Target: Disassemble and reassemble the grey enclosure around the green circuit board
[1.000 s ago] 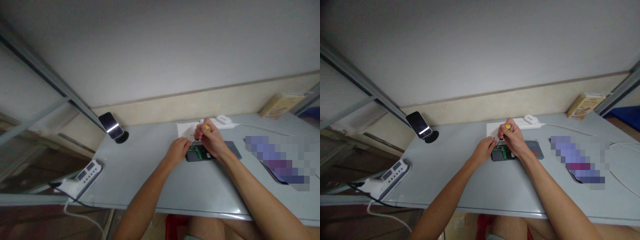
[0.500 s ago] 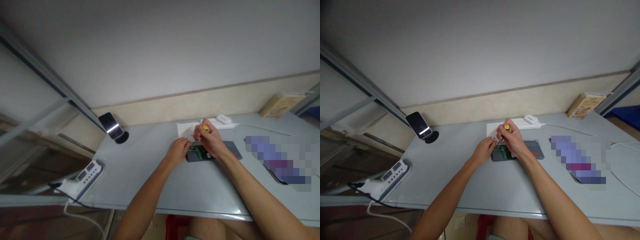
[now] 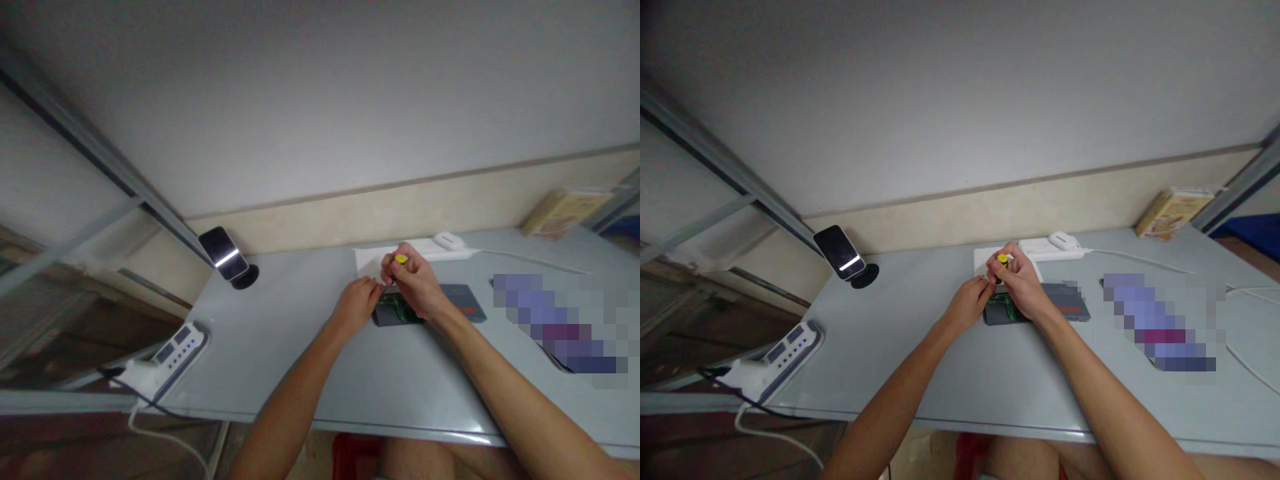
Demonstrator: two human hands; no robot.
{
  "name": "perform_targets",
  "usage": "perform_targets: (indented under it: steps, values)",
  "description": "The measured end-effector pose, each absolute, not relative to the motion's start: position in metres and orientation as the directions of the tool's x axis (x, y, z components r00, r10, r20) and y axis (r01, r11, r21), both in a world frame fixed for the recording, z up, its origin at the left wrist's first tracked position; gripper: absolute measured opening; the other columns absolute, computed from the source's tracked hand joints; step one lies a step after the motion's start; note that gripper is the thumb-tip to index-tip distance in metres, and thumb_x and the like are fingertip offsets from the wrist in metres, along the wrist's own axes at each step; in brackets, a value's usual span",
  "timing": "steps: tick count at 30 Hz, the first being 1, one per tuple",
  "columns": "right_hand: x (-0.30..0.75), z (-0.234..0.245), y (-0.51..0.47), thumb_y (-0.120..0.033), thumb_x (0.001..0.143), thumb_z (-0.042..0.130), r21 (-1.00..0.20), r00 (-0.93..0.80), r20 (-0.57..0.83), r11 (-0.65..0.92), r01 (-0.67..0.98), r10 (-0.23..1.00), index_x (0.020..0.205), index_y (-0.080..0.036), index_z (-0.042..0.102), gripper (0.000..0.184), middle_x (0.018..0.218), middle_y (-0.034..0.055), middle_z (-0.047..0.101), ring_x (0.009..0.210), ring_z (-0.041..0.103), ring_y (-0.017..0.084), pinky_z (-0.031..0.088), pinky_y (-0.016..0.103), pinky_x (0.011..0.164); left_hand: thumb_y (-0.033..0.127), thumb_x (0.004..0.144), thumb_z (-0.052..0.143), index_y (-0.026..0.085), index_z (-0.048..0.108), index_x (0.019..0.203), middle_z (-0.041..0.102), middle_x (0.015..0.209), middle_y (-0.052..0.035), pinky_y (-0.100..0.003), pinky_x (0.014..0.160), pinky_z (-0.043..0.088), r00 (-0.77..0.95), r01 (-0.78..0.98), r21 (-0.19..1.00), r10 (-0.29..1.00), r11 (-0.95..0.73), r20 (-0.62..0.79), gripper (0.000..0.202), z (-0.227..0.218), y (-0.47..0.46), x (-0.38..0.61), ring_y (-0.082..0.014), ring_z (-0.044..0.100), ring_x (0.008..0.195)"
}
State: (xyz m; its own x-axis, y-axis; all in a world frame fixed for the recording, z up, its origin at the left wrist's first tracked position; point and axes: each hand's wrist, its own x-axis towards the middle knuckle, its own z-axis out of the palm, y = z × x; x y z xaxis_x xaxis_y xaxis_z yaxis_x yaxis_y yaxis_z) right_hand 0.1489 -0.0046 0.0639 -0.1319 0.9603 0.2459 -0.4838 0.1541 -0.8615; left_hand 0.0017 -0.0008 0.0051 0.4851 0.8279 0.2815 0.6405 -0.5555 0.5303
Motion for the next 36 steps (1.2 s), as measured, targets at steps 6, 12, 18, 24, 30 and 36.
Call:
perform_targets:
  steps: [6, 12, 18, 24, 30, 36]
  values:
    - [0.146, 0.060, -0.002, -0.065, 0.087, 0.061, -0.882, -0.084, 0.269, 0.210, -0.423, 0.960, 0.095, -0.023, 0.061, 0.042, 0.077, -0.0018, 0.056, 0.066, 0.054, 0.012, 0.044, 0.026, 0.062, 0.027, 0.106, 0.039, 0.018, 0.060, 0.082, 0.064, 0.087, -0.0051, -0.030, 0.080, 0.049, 0.484, 0.654, 0.512, 0.829, -0.556, 0.282, 0.033, 0.005, -0.001, 0.002, -0.0189, 0.061, 0.084]
    - [0.151, 0.056, -0.003, -0.050, 0.078, 0.079, -0.908, -0.025, 0.296, 0.274, -0.316, 0.955, 0.089, -0.026, 0.044, 0.044, 0.075, -0.0067, 0.058, 0.061, 0.060, 0.011, 0.047, 0.024, 0.059, 0.026, 0.105, 0.040, 0.018, 0.061, 0.083, 0.064, 0.088, -0.0059, -0.031, 0.082, 0.049, 0.482, 0.630, 0.549, 0.831, -0.549, 0.278, 0.032, 0.005, 0.000, 0.002, -0.0195, 0.061, 0.085]
    - [0.153, 0.053, 0.003, -0.063, 0.088, 0.061, -0.899, 0.103, 0.398, 0.410, -0.153, 0.911, 0.098, -0.025, 0.050, 0.041, 0.073, -0.0066, 0.053, 0.061, 0.060, 0.010, 0.048, 0.025, 0.061, 0.028, 0.105, 0.038, 0.018, 0.061, 0.081, 0.062, 0.085, -0.0052, -0.031, 0.082, 0.048, 0.469, 0.621, 0.567, 0.837, -0.540, 0.283, 0.035, 0.005, -0.002, -0.001, -0.0190, 0.060, 0.084]
    - [0.184, 0.066, -0.015, -0.051, 0.091, 0.062, -0.830, 0.339, 0.496, 0.551, -0.086, 0.800, 0.103, -0.027, 0.050, 0.029, 0.083, -0.0030, 0.061, 0.072, 0.067, 0.014, 0.055, 0.033, 0.075, 0.030, 0.105, 0.036, 0.017, 0.066, 0.089, 0.064, 0.089, -0.0064, -0.032, 0.086, 0.049, 0.477, 0.596, 0.576, 0.824, -0.559, 0.307, 0.037, 0.010, -0.008, -0.002, -0.0195, 0.061, 0.089]
    - [0.252, 0.077, -0.047, -0.046, 0.091, 0.061, -0.791, 0.144, 0.529, 0.425, 0.440, 0.836, 0.107, -0.025, 0.062, 0.026, 0.086, 0.0014, 0.060, 0.066, 0.060, 0.015, 0.051, 0.029, 0.063, 0.056, 0.079, 0.077, 0.025, 0.054, 0.140, 0.058, 0.125, -0.0113, -0.046, 0.107, 0.042, 0.620, 0.597, 0.476, 0.748, -0.646, 0.238, 0.072, 0.019, -0.025, -0.008, -0.0303, 0.054, 0.118]
    - [0.264, 0.076, -0.077, -0.031, 0.084, 0.066, -0.258, -0.232, 0.035, 0.233, 0.937, 0.972, 0.136, -0.025, 0.059, 0.054, 0.145, 0.0120, 0.053, 0.097, 0.072, 0.028, 0.056, 0.040, 0.081, 0.037, 0.079, 0.080, 0.025, 0.047, 0.146, 0.058, 0.135, -0.0109, -0.050, 0.115, 0.034, 0.593, 0.578, 0.551, 0.774, -0.602, 0.222, 0.075, 0.015, -0.030, -0.013, -0.0308, 0.049, 0.127]
